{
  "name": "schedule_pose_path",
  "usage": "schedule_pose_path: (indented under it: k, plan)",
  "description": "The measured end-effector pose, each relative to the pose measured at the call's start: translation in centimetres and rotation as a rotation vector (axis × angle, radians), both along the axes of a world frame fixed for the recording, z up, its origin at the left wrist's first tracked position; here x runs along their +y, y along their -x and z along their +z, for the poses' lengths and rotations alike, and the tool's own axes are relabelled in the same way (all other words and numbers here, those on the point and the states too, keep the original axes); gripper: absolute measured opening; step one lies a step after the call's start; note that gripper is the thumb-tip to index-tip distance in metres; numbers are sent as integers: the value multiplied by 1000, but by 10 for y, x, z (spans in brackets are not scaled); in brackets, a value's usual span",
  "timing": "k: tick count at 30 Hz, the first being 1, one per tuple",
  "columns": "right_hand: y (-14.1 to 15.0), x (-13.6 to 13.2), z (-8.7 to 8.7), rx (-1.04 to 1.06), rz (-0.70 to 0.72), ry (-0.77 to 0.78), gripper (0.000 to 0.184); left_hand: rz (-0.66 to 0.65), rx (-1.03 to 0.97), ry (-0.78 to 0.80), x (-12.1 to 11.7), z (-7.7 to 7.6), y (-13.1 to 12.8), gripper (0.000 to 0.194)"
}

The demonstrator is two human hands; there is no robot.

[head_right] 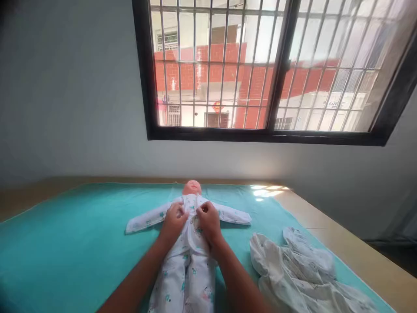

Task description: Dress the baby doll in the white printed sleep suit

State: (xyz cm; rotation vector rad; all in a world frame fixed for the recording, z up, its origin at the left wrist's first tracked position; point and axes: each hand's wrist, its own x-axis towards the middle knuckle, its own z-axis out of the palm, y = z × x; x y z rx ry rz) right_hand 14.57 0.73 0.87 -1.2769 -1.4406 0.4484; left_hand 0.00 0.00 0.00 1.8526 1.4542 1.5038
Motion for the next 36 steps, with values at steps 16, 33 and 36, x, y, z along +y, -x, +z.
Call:
schedule_pose_path:
  k: [16, 33, 36]
  plan:
    - [-7, -66, -17, -311, 31, -207, 10, -206, 89, 106, -65, -10, 16, 44]
    - [17, -78, 4, -663, -64, 65, 17, -240, 149, 201, -71, -3, 17, 52]
    - [12, -79, -1, -594, 11, -32, 16, -215, 177, 177, -69, -6, 17, 55]
